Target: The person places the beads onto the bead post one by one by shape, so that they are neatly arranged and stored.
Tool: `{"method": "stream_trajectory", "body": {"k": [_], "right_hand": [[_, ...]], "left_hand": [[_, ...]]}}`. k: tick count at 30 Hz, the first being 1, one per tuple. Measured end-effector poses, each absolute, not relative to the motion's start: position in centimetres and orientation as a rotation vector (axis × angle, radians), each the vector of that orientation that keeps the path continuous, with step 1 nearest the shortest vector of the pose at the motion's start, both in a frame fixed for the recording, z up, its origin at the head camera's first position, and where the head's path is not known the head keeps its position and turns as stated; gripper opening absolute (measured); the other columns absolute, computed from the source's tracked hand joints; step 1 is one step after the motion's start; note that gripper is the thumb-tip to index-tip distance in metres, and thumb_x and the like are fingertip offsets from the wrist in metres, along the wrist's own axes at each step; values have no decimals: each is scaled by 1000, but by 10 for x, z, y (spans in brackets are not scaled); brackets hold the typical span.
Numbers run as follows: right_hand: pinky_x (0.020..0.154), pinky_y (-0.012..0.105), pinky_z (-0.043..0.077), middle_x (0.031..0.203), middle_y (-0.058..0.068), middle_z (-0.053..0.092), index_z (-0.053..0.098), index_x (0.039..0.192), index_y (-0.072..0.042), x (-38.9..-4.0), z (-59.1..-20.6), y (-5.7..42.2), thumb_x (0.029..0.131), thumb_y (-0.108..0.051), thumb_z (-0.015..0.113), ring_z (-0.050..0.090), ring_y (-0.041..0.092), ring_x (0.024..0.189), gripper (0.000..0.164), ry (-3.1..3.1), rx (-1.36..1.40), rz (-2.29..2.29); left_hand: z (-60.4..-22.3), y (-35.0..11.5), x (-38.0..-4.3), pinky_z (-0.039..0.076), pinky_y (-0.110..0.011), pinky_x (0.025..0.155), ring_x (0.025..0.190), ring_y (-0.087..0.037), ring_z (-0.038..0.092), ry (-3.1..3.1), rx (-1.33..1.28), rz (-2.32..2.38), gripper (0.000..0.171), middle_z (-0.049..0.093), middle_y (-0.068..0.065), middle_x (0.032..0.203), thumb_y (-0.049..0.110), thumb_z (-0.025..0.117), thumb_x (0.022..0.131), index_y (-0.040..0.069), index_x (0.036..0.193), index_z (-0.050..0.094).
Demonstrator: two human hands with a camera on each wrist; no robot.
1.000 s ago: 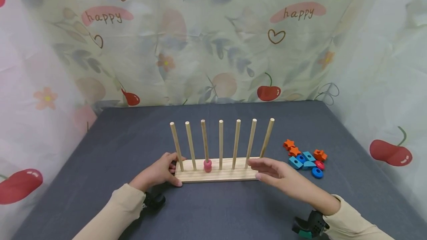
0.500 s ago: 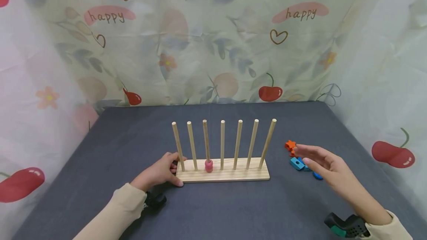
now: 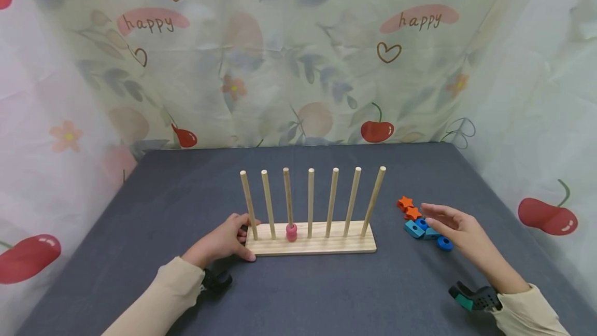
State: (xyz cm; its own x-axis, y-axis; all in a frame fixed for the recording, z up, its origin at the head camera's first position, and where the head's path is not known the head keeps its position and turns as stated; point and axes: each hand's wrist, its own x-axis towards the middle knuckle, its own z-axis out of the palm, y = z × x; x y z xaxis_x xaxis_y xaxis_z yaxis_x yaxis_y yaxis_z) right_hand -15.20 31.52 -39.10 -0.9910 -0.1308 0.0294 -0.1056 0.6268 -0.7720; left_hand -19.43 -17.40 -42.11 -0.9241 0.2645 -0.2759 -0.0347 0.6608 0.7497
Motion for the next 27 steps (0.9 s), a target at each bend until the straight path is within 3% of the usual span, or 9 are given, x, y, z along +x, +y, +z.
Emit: {"method": "stream_trajectory", "body": {"k": [3,9,13,18,27], "right_hand": [[79,19,50,137,21,54,50,139,-3,-160,-394,318,98,-35,56,55,-10,102,52,2751,-203,-1245],[77,22,51,126,20,61,53,134,2,-171,-401,321,94,-31,63,63,13,104,53,2720,-244,-1115],[77,27,53,121,18,64,57,131,1,-176,-406,321,92,-31,65,64,19,101,51,2745,-259,-1041],[78,36,52,116,14,66,60,128,-2,-181,-410,316,89,-33,70,62,20,97,51,2779,-236,-964],[68,30,45,98,5,66,63,123,1,-186,-411,307,82,-24,77,57,14,84,49,2852,-240,-869]], "left_hand": [[-421,-174,-194,46,-42,90,101,-25,49,2515,186,1153,73,43,-13,112,1,90,60,8,125,59],[-420,-174,-194,46,-41,90,102,-26,49,2501,195,1164,74,42,-14,113,0,90,59,8,125,58],[-420,-174,-193,46,-40,90,102,-26,49,2501,193,1164,74,42,-14,113,0,90,59,8,125,58],[-421,-175,-193,46,-40,90,102,-25,49,2504,166,1159,73,43,-13,114,1,90,59,10,125,59],[-420,-175,-193,46,-41,91,102,-26,48,2491,197,1165,75,42,-15,114,1,90,59,8,127,58]]}}
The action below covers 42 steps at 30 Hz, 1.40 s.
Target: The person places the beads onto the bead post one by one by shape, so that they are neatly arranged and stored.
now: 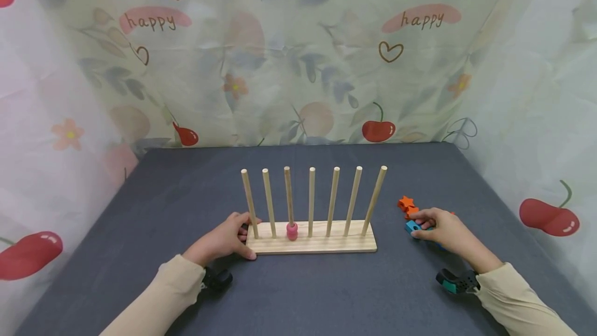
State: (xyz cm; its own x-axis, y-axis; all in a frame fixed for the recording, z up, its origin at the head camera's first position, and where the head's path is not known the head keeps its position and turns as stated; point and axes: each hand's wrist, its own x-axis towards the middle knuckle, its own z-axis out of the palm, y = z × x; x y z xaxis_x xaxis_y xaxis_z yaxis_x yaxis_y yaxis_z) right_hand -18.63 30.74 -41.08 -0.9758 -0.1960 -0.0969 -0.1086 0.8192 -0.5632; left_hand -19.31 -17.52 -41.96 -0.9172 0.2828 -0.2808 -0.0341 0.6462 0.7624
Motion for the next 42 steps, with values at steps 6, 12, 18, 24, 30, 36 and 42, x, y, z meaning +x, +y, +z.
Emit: {"method": "stream_trajectory", "body": {"k": [6,12,18,24,30,36,42], "right_hand": [[68,31,45,96,7,60,67,117,-2,-186,-413,303,80,-19,79,55,16,83,43,2919,-265,-777],[69,33,46,96,11,58,68,113,-2,-184,-413,299,80,-13,78,55,19,83,36,2957,-276,-749],[70,37,49,99,12,63,68,112,-3,-183,-413,298,80,-12,78,59,21,84,35,2988,-278,-724],[73,40,51,102,12,65,68,111,-4,-182,-413,297,81,-10,77,61,24,88,32,3002,-296,-766],[77,41,53,111,15,66,65,114,-5,-181,-394,286,85,-12,73,63,30,99,31,2964,-264,-953],[76,30,55,116,15,63,60,122,-6,-177,-365,274,88,-14,71,64,31,103,37,2938,-265,-1172],[76,16,52,120,10,58,57,127,-9,-174,-338,257,89,-20,70,65,12,100,42,2964,-317,-1378]], "left_hand": [[-419,-175,-193,46,-42,91,102,-26,48,2492,216,1173,75,42,-15,114,1,91,59,7,127,58],[-419,-175,-192,47,-40,89,101,-26,49,2504,220,1175,76,42,-16,115,0,91,58,7,127,58],[-420,-176,-192,47,-40,89,101,-26,49,2502,230,1185,76,42,-16,114,0,91,58,7,127,58],[-420,-175,-192,47,-40,89,101,-26,49,2500,223,1184,76,41,-16,114,-1,90,58,7,126,57],[-419,-175,-192,48,-41,89,102,-26,50,2500,211,1179,75,41,-16,115,-1,90,59,7,126,57],[-419,-175,-191,48,-40,89,103,-27,50,2493,228,1194,75,41,-16,115,-2,90,59,6,127,57],[-419,-176,-191,47,-41,91,103,-27,49,2496,224,1179,75,41,-16,115,0,90,60,7,127,57]]}}
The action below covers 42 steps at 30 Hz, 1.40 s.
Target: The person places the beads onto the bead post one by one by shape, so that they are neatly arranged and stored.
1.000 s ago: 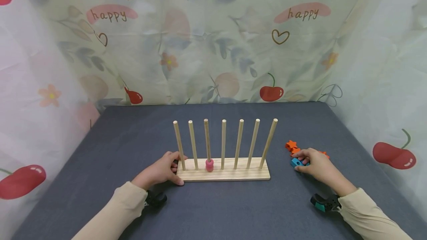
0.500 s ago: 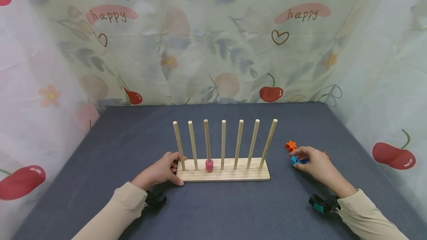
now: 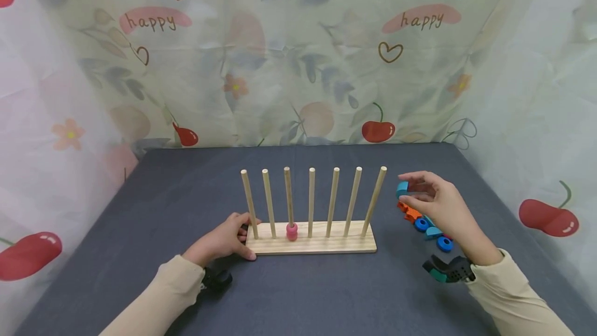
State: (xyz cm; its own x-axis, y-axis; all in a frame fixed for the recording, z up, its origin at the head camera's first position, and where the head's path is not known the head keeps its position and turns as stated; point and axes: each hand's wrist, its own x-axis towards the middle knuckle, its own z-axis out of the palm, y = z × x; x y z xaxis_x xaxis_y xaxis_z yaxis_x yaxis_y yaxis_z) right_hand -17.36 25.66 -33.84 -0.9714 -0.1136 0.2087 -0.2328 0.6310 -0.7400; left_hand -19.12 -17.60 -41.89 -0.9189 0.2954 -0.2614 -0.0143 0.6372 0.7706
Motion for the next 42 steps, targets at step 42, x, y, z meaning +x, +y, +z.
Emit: {"method": "stream_trajectory", "body": {"k": [42], "right_hand": [[90,21,50,120,-2,58,52,128,7,-166,-299,121,90,7,61,60,10,107,39,-1933,794,1821]], "left_hand": [[-419,-176,-192,47,-42,92,104,-27,49,2492,224,1158,74,42,-16,117,2,89,63,6,129,56]]}}
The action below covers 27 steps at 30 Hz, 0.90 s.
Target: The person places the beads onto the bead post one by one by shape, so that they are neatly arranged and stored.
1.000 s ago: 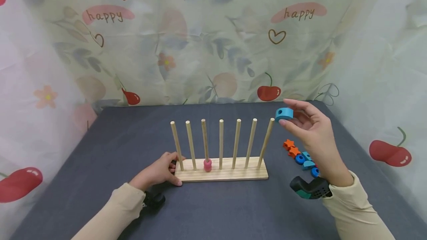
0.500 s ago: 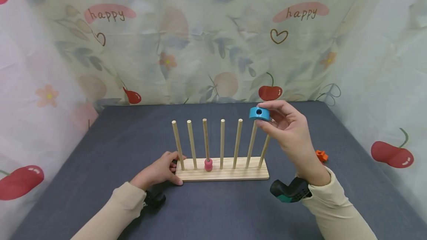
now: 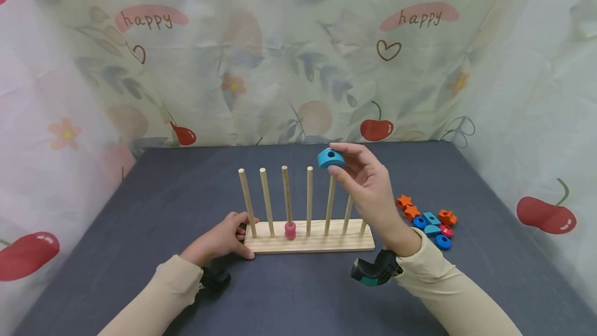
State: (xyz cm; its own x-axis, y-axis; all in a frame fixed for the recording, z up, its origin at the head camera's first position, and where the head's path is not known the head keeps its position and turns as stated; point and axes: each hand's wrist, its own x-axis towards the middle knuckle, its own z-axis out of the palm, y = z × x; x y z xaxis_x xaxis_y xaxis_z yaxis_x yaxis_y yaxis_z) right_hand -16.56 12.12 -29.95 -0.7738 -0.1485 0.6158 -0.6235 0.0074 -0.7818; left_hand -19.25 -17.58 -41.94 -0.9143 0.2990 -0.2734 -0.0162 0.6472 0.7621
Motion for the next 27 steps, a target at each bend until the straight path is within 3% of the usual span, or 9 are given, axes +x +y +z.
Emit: {"method": "stream_trajectory", "body": {"k": [5,9,13,17,27], "right_hand": [[94,23,48,123,9,57,53,127,6,-170,-309,107,90,8,60,59,11,107,38,-1900,835,1735],[83,19,49,117,13,57,54,127,5,-174,-316,99,90,8,60,57,10,95,38,-1883,831,1732],[70,17,45,111,7,58,54,128,5,-177,-321,95,89,9,60,53,9,83,39,-1874,795,1753],[71,17,46,109,4,58,54,128,5,-178,-323,93,89,10,61,54,9,83,40,-1863,775,1794],[81,21,52,120,18,58,53,130,3,-181,-331,89,89,8,61,59,10,94,42,-1902,786,1817]], "left_hand": [[-419,-176,-193,47,-42,92,104,-27,49,2487,218,1163,73,41,-15,116,1,89,63,6,128,56],[-419,-175,-193,46,-43,92,104,-27,49,2489,207,1161,73,42,-15,116,1,89,63,7,128,56],[-420,-175,-193,46,-42,92,104,-26,49,2493,205,1157,73,42,-15,116,2,89,62,7,128,57],[-421,-175,-194,47,-42,92,104,-26,49,2498,203,1151,74,43,-14,116,3,89,62,8,128,57],[-420,-176,-194,47,-42,91,104,-27,49,2499,198,1151,73,43,-15,116,3,89,62,9,127,57]]}}
